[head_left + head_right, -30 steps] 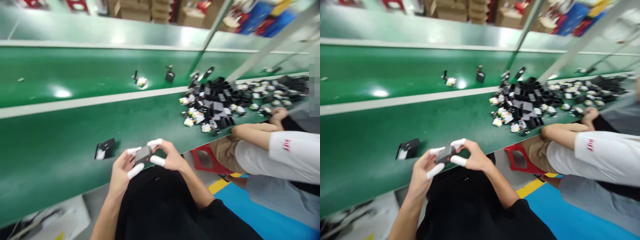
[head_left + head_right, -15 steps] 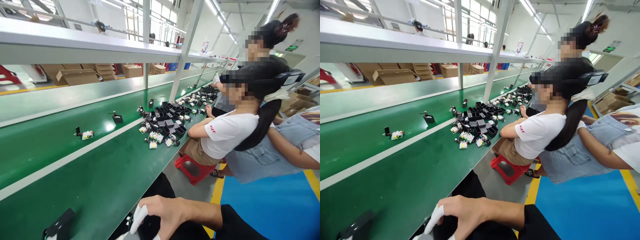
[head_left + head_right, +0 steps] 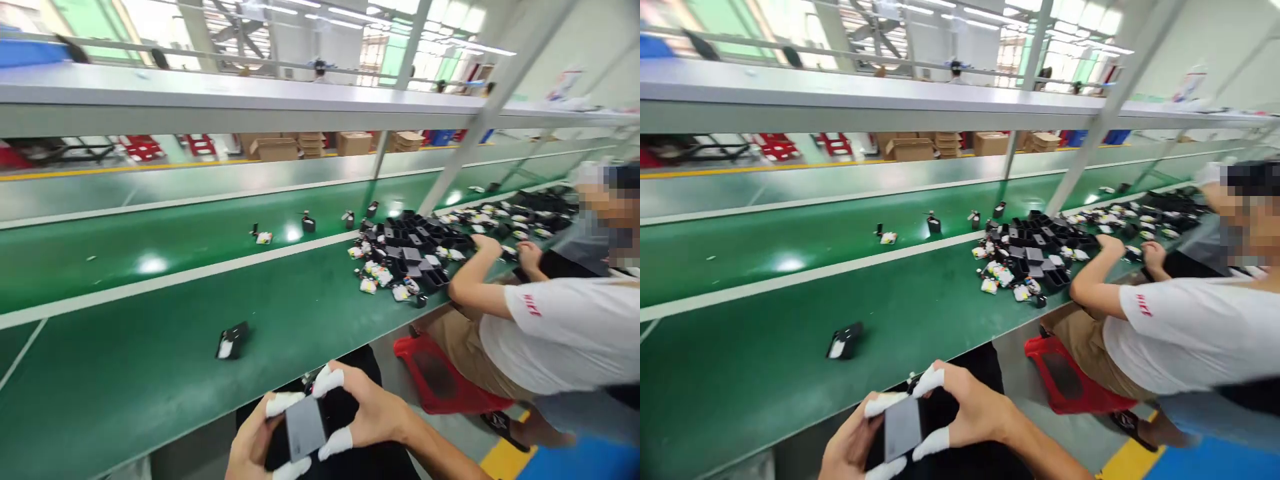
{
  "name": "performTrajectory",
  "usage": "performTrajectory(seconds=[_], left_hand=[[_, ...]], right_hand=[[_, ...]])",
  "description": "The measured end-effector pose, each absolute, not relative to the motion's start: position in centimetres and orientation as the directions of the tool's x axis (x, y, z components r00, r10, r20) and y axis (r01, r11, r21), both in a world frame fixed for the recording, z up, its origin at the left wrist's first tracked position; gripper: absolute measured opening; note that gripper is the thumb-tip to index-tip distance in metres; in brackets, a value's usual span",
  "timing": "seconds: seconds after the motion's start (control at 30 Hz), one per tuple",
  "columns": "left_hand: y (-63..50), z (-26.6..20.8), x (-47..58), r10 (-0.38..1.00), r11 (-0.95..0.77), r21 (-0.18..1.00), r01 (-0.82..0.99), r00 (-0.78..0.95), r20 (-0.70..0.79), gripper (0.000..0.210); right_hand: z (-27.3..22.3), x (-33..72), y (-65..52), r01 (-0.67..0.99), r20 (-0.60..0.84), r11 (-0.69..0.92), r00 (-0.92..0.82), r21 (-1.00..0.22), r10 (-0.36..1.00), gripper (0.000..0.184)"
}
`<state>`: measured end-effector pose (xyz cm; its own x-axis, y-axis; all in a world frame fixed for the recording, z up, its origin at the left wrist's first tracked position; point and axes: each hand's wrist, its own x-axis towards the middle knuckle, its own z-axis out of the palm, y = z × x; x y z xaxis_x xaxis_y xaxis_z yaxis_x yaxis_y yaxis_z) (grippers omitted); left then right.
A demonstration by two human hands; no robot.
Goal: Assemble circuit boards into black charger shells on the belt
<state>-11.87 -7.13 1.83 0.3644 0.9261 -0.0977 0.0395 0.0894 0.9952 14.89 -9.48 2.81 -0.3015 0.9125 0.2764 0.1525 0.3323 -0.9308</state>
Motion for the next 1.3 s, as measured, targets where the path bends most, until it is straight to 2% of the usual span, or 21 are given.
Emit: performTrajectory(seconds=[0.1,0.17,0.3,0.37,0.43,0.47,0.57,0.67,0.8,0.9,1.03,1.17,1.3], left_hand=[[-5.8,1.6,-11.8,0.916,-0.050,0.999,0.022,0.400,0.037,0.066],[-4.9,1.7,-11.7,0.912,-0.091,0.994,0.056,0.406,0.060,0.064],[-2.9,2.2,-11.4,0.886,-0.148,0.986,0.079,0.454,0.096,0.060],[-1.2,3.1,-11.5,0.859,-0.216,0.971,0.105,0.493,0.138,0.072],[1.5,4.6,-11.7,0.849,-0.283,0.945,0.166,0.501,0.166,0.085],[3.1,5.5,-11.8,0.863,-0.300,0.931,0.208,0.476,0.172,0.084],[8.9,7.6,-11.8,0.941,-0.252,0.907,0.337,0.302,0.149,0.039],[14.7,7.7,-11.4,0.962,-0.192,0.858,0.477,0.264,0.068,0.022],[20.8,5.6,-11.0,0.975,-0.140,0.792,0.595,0.222,0.005,0.027],[25.2,4.2,-11.2,0.997,-0.065,0.739,0.671,0.073,0.022,0.030],[31.0,3.7,-10.8,0.989,0.040,0.684,0.729,-0.129,0.079,0.022],[35.2,3.6,-9.3,0.977,0.081,0.651,0.754,-0.189,0.098,0.049],[36.8,4.4,-8.4,0.977,0.086,0.642,0.762,-0.190,0.095,0.051]], right_hand=[[3.9,15.5,-8.2,0.175,0.247,0.315,-0.324,-0.933,0.913,0.072],[3.8,15.8,-7.3,0.164,0.252,0.321,-0.343,-0.933,0.905,0.068],[2.4,16.0,-5.4,0.143,0.332,0.396,-0.335,-0.907,0.882,0.058],[1.6,16.2,-4.3,0.181,0.409,0.472,-0.300,-0.863,0.862,0.054],[0.8,16.6,-2.8,0.284,0.509,0.569,-0.260,-0.772,0.821,0.050],[0.3,16.9,-1.9,0.366,0.556,0.610,-0.252,-0.703,0.792,0.048],[-1.0,17.8,0.8,0.632,0.663,0.652,-0.279,-0.418,0.695,0.046],[-2.2,18.3,2.6,0.725,0.695,0.638,-0.319,-0.259,0.645,0.048],[-2.9,18.3,3.0,0.739,0.675,0.643,-0.371,-0.202,0.638,0.032],[-2.8,18.2,2.8,0.719,0.666,0.667,-0.404,-0.193,0.627,0.026],[-2.4,17.9,2.8,0.674,0.699,0.696,-0.375,-0.246,0.610,0.010],[-2.3,17.9,2.8,0.651,0.710,0.695,-0.331,-0.305,0.621,0.015],[-2.5,18.0,2.6,0.671,0.684,0.659,-0.305,-0.339,0.663,0.024]])
